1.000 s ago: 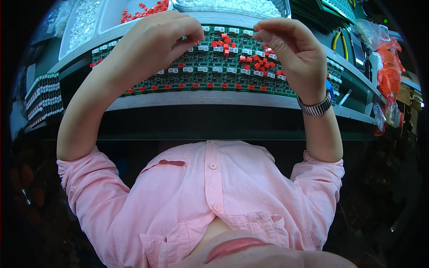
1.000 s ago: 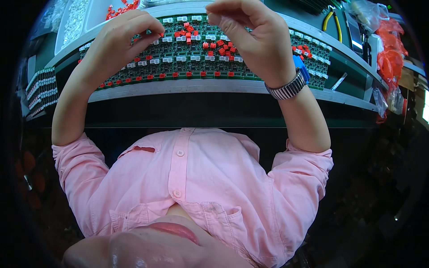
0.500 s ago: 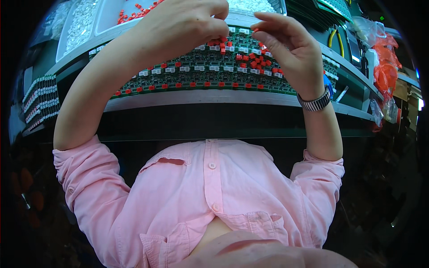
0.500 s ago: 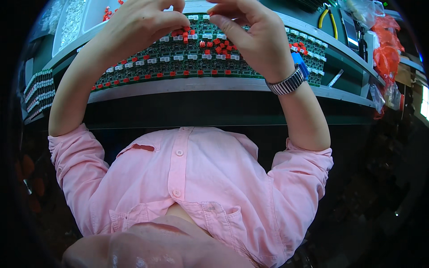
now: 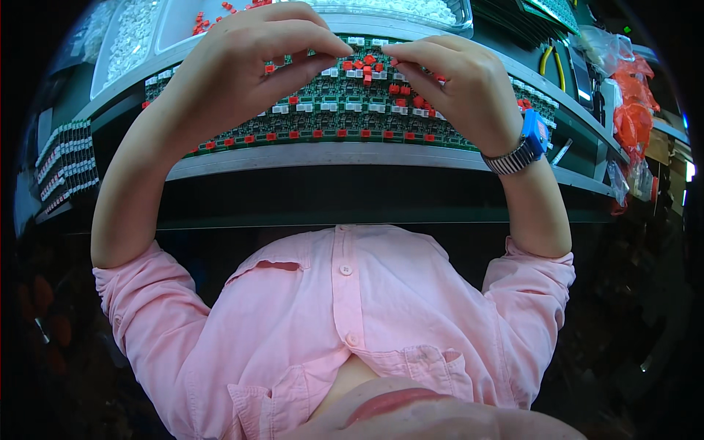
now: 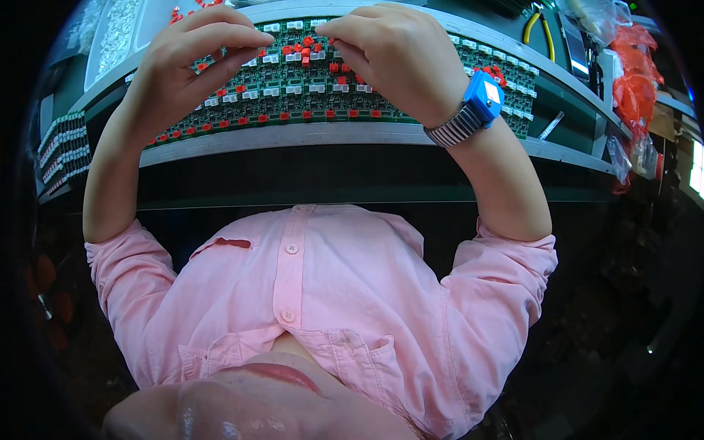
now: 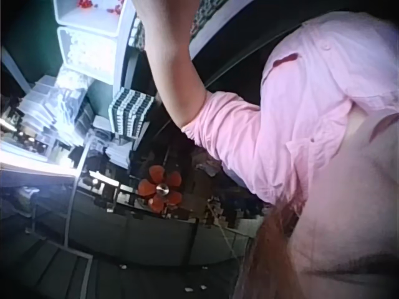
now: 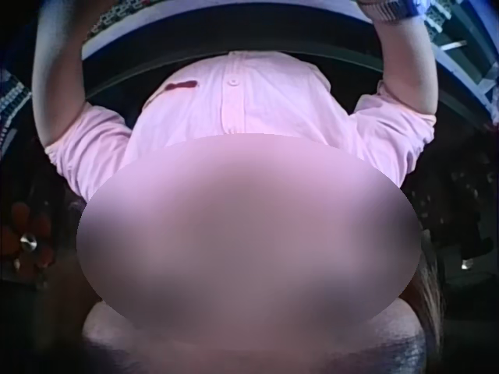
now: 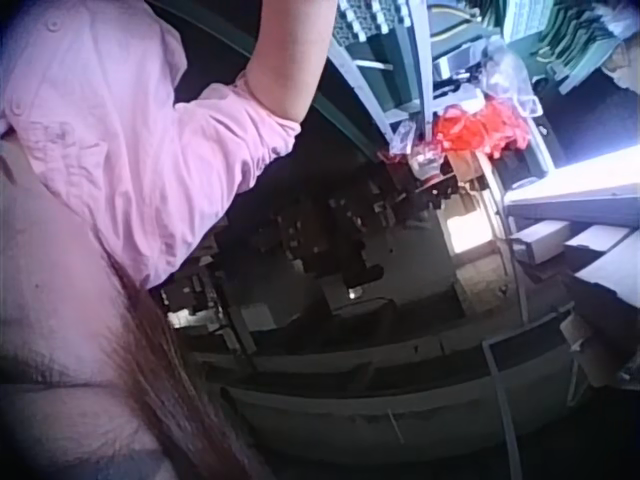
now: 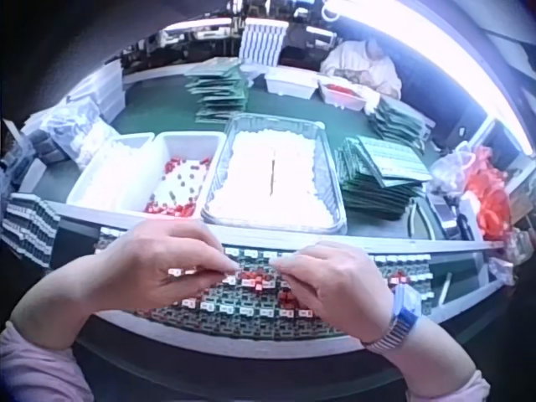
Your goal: Manually inserting small electronic components into a printed circuit board at an assembly station.
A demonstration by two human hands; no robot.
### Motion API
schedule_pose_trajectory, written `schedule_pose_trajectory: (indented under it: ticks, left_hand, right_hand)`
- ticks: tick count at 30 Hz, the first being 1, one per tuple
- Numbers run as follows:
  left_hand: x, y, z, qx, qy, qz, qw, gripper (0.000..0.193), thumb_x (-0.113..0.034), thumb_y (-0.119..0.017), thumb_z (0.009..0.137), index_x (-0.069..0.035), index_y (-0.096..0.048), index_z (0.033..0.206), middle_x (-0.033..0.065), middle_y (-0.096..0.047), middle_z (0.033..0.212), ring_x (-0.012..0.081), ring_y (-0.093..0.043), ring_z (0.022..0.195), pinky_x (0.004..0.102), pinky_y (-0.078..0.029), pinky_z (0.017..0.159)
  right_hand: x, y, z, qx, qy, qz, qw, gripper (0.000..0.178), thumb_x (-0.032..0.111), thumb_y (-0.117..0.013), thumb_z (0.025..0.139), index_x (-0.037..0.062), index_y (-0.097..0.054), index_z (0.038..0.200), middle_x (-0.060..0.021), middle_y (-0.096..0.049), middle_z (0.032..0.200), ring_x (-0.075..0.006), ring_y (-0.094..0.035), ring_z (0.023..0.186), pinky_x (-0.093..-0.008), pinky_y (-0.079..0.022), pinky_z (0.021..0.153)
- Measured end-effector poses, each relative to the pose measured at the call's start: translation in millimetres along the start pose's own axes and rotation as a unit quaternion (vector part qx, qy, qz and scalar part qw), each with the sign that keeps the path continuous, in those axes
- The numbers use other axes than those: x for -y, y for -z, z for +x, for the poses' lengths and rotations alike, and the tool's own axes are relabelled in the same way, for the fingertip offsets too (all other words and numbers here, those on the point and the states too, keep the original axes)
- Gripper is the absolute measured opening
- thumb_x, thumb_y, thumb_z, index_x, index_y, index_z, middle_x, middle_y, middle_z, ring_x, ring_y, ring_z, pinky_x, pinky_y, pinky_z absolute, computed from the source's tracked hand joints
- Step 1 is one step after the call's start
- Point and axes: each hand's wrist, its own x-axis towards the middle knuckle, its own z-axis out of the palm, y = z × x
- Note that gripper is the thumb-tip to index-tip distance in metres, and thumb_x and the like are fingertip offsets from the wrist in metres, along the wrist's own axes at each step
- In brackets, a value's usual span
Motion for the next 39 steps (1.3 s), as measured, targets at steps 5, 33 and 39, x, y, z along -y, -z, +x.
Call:
schedule_pose_trajectory:
  ticks: [5, 33, 39]
  left_hand:
    - [4.2, 0.4, -10.7, -0.020, -0.014, -0.011, 1.000, 0.015, 0.002, -0.070, 0.080, -0.001, -0.069, 0.095, 0.0084, -0.064, 0.089, 0.0198, -0.060, 0.074, 0.0272, -0.049, 0.066]
    - [-7.7, -3.6, -33.7, 0.061, 0.006, 0.095, 0.994, 0.017, 0.000, -0.073, 0.079, -0.005, -0.068, 0.095, 0.0040, -0.066, 0.089, 0.0162, -0.059, 0.072, 0.0241, -0.048, 0.063]
    - [-9.1, -0.8, -35.6, 0.070, 0.011, 0.104, 0.992, 0.014, 0.000, -0.073, 0.080, -0.006, -0.067, 0.092, 0.0034, -0.066, 0.088, 0.0163, -0.060, 0.073, 0.0248, -0.049, 0.064]
  right_hand:
    - [5.7, 4.7, 11.2, 0.025, 0.055, -0.124, 0.991, 0.014, 0.006, -0.071, 0.083, 0.0078, -0.070, 0.097, -0.0029, -0.067, 0.080, -0.0153, -0.061, 0.067, -0.0255, -0.050, 0.059]
    - [17.8, -10.9, -7.6, -0.055, -0.136, 0.228, 0.963, 0.009, 0.011, -0.066, 0.086, 0.0061, -0.066, 0.093, -0.0062, -0.062, 0.086, -0.0186, -0.059, 0.074, -0.0267, -0.049, 0.064]
    - [13.7, -7.1, -26.8, -0.086, -0.135, 0.249, 0.955, 0.019, 0.008, -0.067, 0.090, 0.0048, -0.068, 0.109, -0.0063, -0.069, 0.093, -0.0147, -0.063, 0.075, -0.0228, -0.052, 0.066]
